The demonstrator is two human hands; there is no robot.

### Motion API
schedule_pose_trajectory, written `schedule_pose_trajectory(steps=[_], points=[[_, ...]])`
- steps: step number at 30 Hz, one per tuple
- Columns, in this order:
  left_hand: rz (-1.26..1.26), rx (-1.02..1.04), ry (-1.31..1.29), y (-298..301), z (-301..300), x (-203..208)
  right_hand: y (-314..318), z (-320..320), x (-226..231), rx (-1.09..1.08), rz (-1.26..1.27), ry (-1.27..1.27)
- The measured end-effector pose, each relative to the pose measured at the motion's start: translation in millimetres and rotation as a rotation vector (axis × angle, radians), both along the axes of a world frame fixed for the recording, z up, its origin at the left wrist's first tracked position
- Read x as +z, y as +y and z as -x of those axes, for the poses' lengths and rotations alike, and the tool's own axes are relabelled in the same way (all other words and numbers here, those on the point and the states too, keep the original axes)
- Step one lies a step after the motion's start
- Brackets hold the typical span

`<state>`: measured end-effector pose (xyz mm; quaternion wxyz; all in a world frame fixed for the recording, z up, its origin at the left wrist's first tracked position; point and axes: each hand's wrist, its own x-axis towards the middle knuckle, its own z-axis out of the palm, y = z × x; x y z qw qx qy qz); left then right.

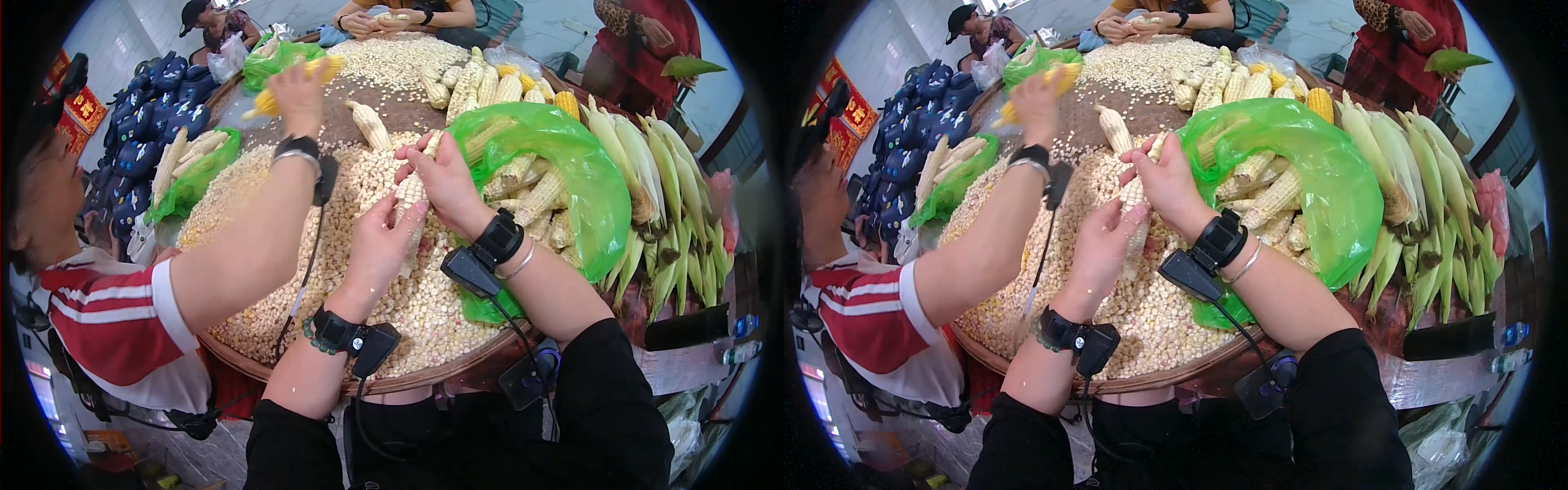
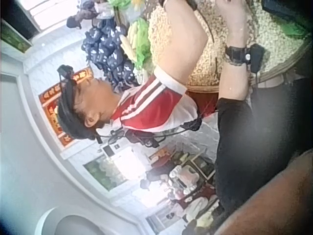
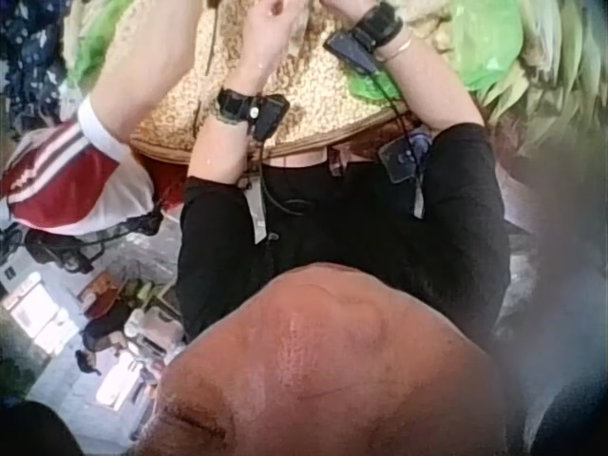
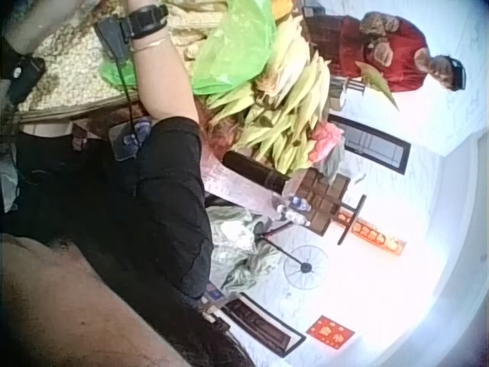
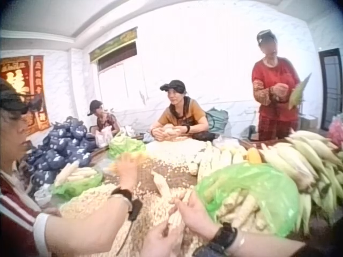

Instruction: The person picks up a corn cob and removes the kernels by hand, dropping them onto a large tray. They then place the empty cob into a green plastic bag and repeat the process with another cob.

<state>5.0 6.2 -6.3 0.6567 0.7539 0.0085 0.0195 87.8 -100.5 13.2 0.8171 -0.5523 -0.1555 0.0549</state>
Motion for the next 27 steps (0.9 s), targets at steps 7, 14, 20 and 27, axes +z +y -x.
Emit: schedule_pose_trajectory(steps=[7, 14, 20, 27], points=[[0.142, -0.008, -0.026, -7, 6, 11, -3, -3, 2, 0.002, -0.028, 0.008], [0.176, -0.002, 0.031, -5, 8, 15, -1, 0, 1, 0.03, -0.033, 0.042], [0.525, -0.058, 0.085, -4, 5, 13, -6, -2, 5, 0.016, -0.022, 0.016], [0.712, -0.036, 0.235, 5, 1, 7, 2, -7, -1, 0.039, -0.039, 0.08]])
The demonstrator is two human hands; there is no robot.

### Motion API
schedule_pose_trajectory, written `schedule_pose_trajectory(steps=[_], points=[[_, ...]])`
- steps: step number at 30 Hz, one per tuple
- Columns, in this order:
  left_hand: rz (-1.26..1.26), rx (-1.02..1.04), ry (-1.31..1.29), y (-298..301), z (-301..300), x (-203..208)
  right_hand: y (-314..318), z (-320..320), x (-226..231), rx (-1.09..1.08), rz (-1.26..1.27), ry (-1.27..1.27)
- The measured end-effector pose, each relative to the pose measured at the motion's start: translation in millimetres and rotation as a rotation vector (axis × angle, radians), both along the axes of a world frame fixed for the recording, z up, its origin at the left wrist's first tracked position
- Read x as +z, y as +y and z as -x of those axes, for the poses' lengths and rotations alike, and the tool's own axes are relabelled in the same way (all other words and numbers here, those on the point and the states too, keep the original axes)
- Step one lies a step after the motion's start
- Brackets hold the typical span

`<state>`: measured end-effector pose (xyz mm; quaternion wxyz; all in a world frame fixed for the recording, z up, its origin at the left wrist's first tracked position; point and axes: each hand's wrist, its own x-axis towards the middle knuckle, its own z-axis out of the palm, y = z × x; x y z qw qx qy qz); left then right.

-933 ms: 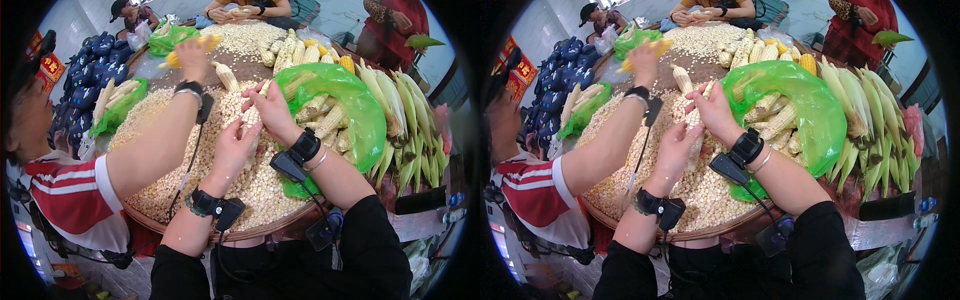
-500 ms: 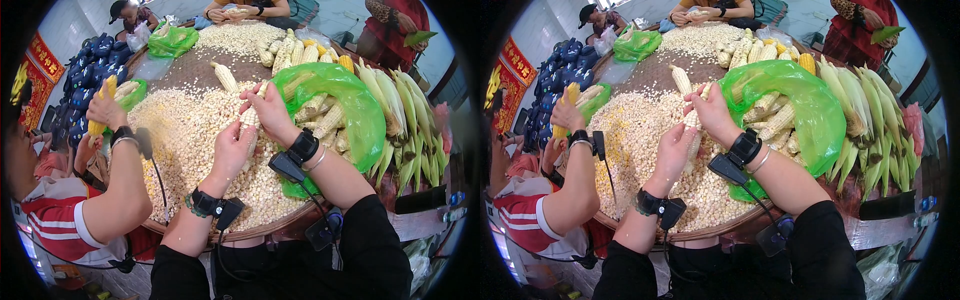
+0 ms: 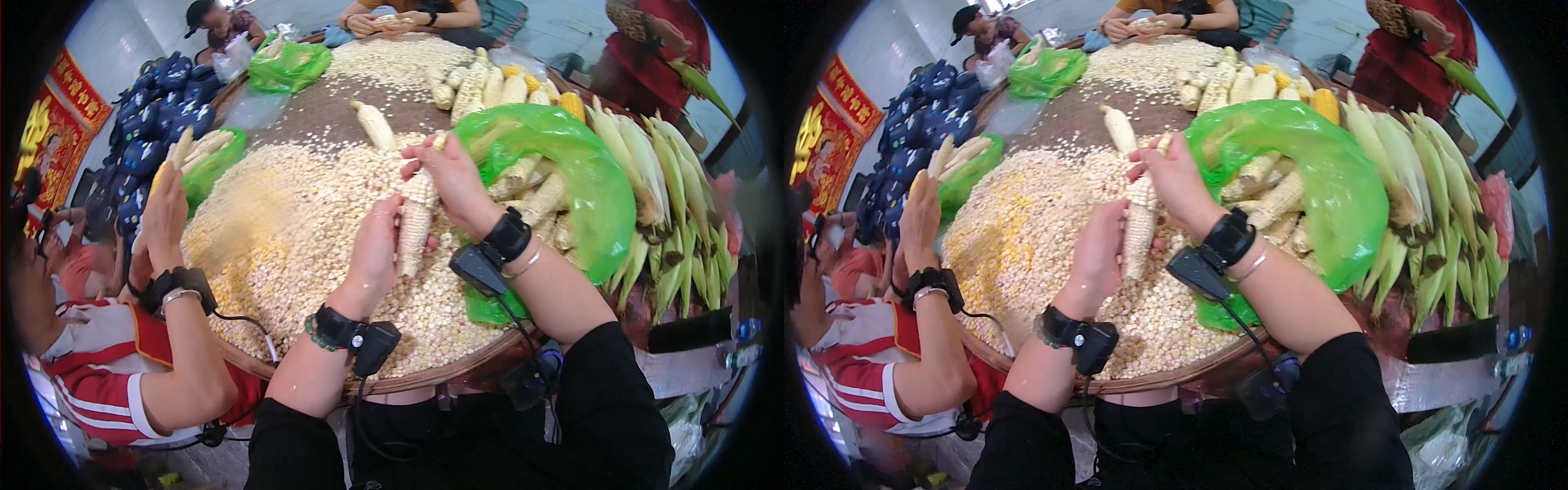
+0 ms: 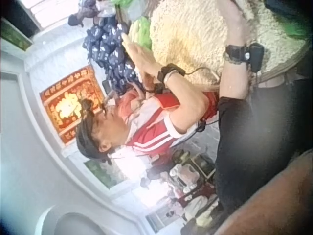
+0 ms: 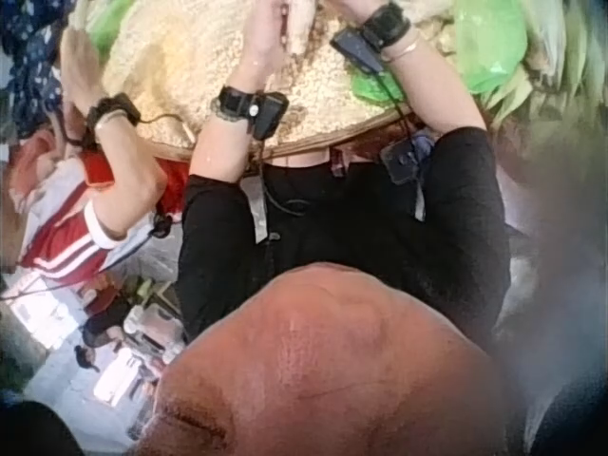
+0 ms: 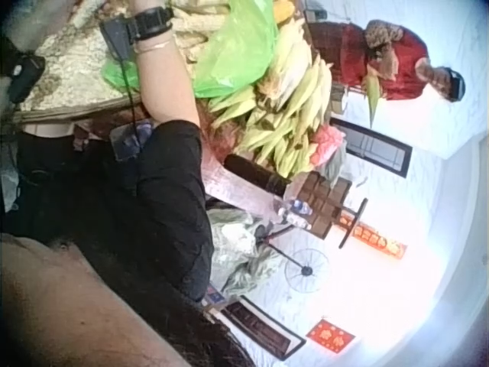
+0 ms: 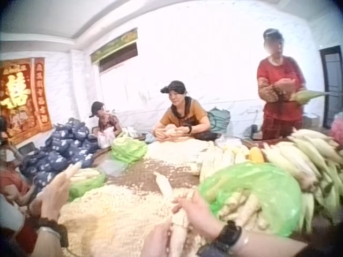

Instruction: The person picks up a corn cob and removes the kernels by hand, dropping them onto a large tray. They then place the empty cob into a green plastic bag and repeat the process with another cob.

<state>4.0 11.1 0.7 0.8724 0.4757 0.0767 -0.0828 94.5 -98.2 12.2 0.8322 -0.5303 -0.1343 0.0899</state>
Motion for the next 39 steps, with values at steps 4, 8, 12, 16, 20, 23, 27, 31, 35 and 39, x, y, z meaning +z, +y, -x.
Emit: schedule_pose_trajectory(steps=[4, 8, 12, 16, 20, 23, 27, 31, 35, 39], points=[[-0.261, 0.042, -0.151, -11, 0, -2, -6, 1, -3, 0.001, 0.033, -0.052], [-0.362, 0.067, -0.148, -12, -1, -4, -10, 3, -3, 0.02, 0.06, -0.048], [-0.422, 0.079, -0.199, -11, 2, 3, -10, 7, 6, 0.031, 0.085, -0.024], [-0.358, 0.037, -0.173, -10, 9, 15, -8, 4, 6, 0.046, 0.102, -0.038], [-0.309, 0.039, -0.184, -11, 6, 10, -8, 4, 5, 0.041, 0.081, -0.038], [-0.301, 0.037, -0.146, -11, 6, 11, -8, 4, 1, 0.035, 0.069, -0.034], [-0.281, 0.052, -0.112, -12, 7, 10, -7, 4, -1, 0.024, 0.07, -0.051], [-0.063, 0.053, -0.099, -9, 5, 2, -8, 4, 2, 0.012, 0.047, -0.068], [0.079, 0.037, -0.051, -18, 6, 8, -16, 0, -5, -0.012, 0.039, -0.077], [-0.238, 0.039, -0.104, -8, 2, -1, -3, 4, -6, 0.031, 0.016, -0.152]])
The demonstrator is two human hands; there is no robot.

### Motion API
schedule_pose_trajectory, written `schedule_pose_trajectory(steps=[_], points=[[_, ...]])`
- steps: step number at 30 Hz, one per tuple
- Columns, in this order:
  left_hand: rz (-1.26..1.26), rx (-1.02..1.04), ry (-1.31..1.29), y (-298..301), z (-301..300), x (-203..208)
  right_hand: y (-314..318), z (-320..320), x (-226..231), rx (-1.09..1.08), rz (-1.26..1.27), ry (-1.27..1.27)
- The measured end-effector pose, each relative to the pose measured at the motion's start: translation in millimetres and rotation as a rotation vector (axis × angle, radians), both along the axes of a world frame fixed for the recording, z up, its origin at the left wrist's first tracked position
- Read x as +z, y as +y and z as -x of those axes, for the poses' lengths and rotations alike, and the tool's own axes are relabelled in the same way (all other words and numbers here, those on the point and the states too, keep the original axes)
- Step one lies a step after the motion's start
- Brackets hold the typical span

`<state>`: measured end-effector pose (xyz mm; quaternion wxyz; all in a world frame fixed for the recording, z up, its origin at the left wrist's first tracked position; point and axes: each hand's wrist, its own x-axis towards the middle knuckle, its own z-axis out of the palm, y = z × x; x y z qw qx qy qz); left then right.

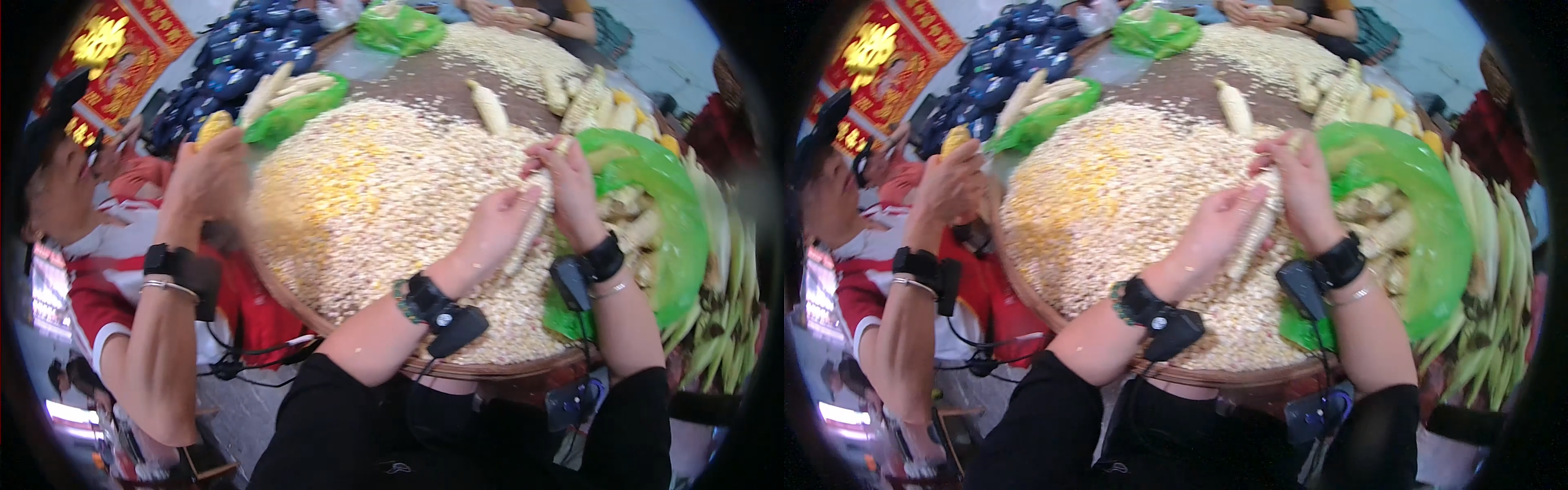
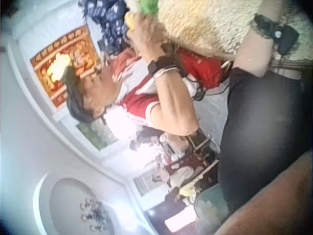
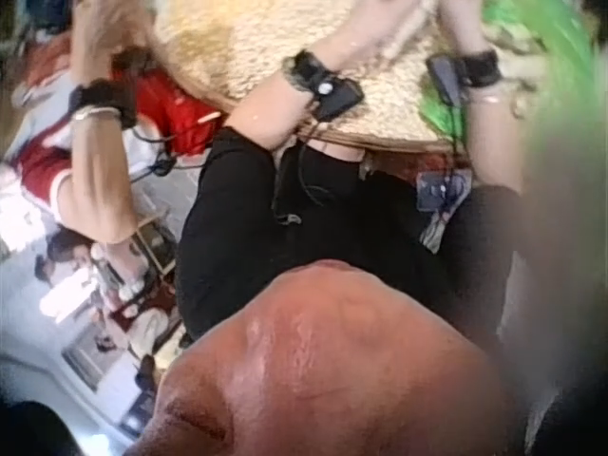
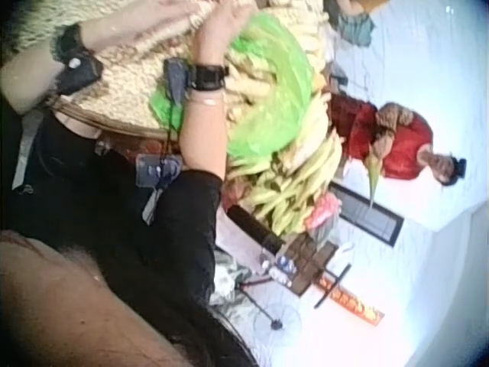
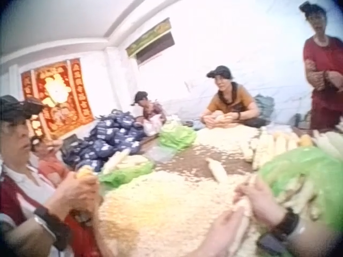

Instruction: The person picks up a corn cob and removes the kernels by hand, dropping them onto a large tray. They then place the empty cob into a green plastic bag and repeat the process with another cob.

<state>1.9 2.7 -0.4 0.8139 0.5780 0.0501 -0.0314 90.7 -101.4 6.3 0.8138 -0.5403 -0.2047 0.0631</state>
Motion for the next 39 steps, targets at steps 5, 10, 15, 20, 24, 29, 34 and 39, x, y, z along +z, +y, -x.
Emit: schedule_pose_trajectory(steps=[5, 10, 15, 20, 24, 29, 34, 39], points=[[0.057, 0.019, -0.023, -2, 2, 8, 0, -1, 6, -0.014, -0.027, 0.046], [0.011, 0.023, 0.008, -2, 3, 12, 1, 4, 5, -0.008, -0.036, 0.036], [-0.024, 0.068, 0.068, -2, 6, 14, 4, 6, 2, 0.016, -0.03, 0.017], [-0.014, 0.082, 0.087, -1, 7, 11, 8, 11, -5, 0.041, -0.045, -0.038], [-0.003, 0.063, 0.09, 0, 6, 7, 7, 10, -6, 0.04, -0.037, -0.034], [0.129, 0.004, 0.041, 4, 4, 4, 4, 8, 3, 0.021, -0.039, -0.022], [0.349, -0.04, 0.098, 2, 0, 15, 0, 2, 6, 0.005, -0.054, -0.004], [0.099, -0.014, 0.073, -3, -1, 11, -2, -2, 9, -0.009, -0.045, -0.034]])
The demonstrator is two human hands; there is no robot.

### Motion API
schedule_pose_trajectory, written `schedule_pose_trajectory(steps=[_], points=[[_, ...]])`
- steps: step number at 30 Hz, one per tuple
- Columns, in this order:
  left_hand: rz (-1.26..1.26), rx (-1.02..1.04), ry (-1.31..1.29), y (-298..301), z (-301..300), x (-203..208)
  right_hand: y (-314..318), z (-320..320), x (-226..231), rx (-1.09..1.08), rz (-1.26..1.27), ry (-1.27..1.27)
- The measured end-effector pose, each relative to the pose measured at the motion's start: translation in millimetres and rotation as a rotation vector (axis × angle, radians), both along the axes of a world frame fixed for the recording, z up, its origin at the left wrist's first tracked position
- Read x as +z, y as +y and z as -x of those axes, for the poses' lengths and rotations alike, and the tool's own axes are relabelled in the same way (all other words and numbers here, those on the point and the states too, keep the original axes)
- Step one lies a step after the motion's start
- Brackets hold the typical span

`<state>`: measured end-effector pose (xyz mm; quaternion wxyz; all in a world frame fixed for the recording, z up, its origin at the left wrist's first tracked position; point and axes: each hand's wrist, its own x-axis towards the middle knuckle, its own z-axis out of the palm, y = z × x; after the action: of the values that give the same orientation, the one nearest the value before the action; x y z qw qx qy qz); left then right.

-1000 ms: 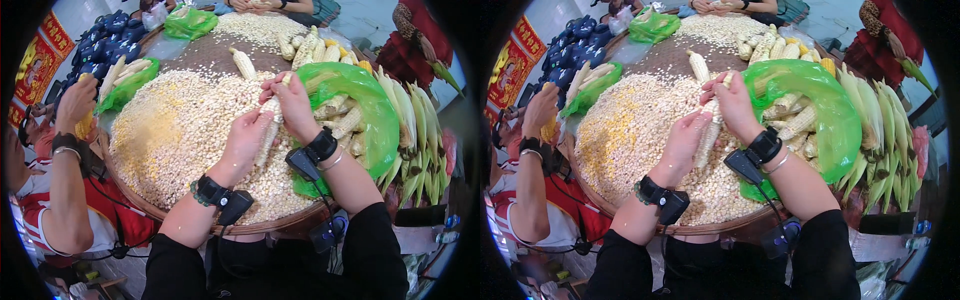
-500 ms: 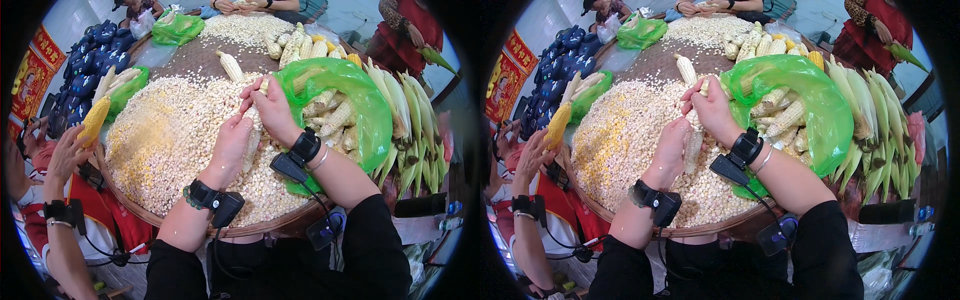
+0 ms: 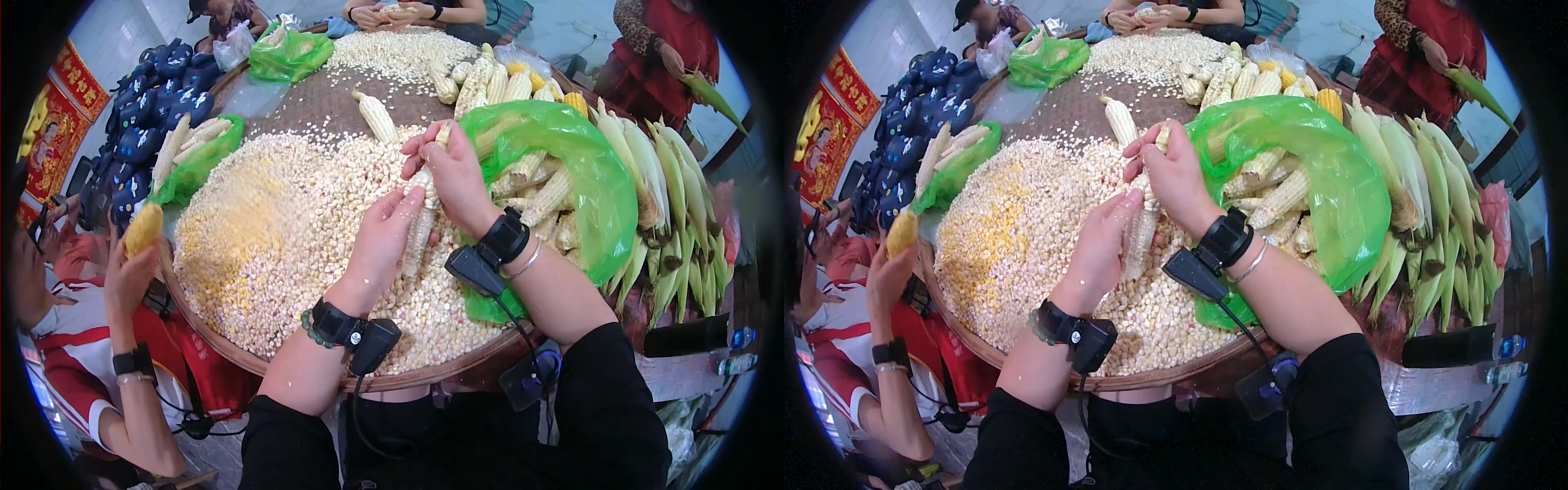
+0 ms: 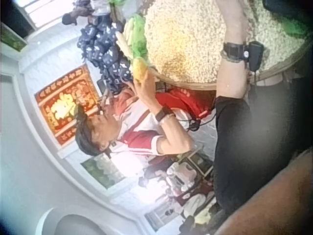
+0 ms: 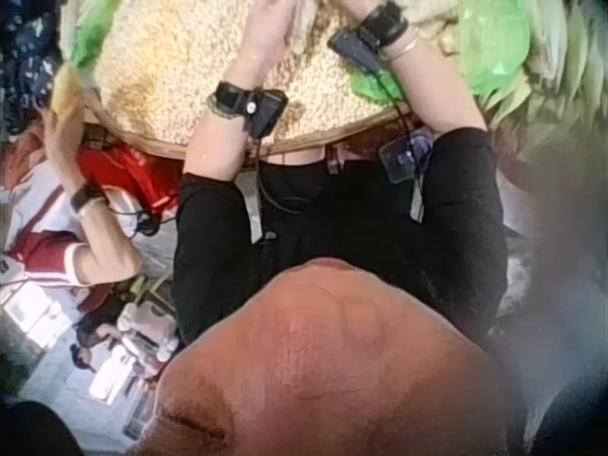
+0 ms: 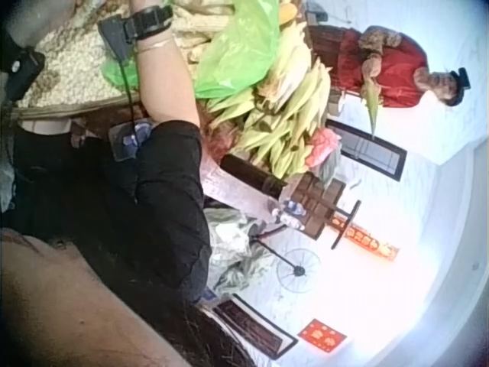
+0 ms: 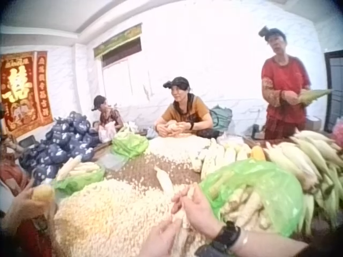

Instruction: The person picks up a corn cob and removes the kernels by hand, dropping them onto a large tray. They then place the empty cob into a green plastic bag and repeat the process with another cob.

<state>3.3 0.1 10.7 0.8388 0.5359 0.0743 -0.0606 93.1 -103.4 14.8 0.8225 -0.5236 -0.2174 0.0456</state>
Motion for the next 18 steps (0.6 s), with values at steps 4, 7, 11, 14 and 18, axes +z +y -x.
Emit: schedule_pose_trajectory(steps=[4, 7, 11, 14, 18], points=[[0.006, -0.005, -0.031, 3, 4, -1, 3, 5, 4, -0.016, -0.007, 0.04], [0.003, -0.003, -0.041, -2, 4, -1, -2, 5, 2, -0.021, -0.017, 0.046], [0.032, -0.004, -0.058, -4, 6, -1, -4, 3, 3, -0.025, -0.037, 0.019], [0.019, -0.002, -0.068, -4, 7, 3, -3, 2, 8, -0.002, -0.061, 0.004], [-0.018, -0.005, -0.076, -9, 3, 8, -11, -4, 10, 0.002, -0.093, -0.008]])
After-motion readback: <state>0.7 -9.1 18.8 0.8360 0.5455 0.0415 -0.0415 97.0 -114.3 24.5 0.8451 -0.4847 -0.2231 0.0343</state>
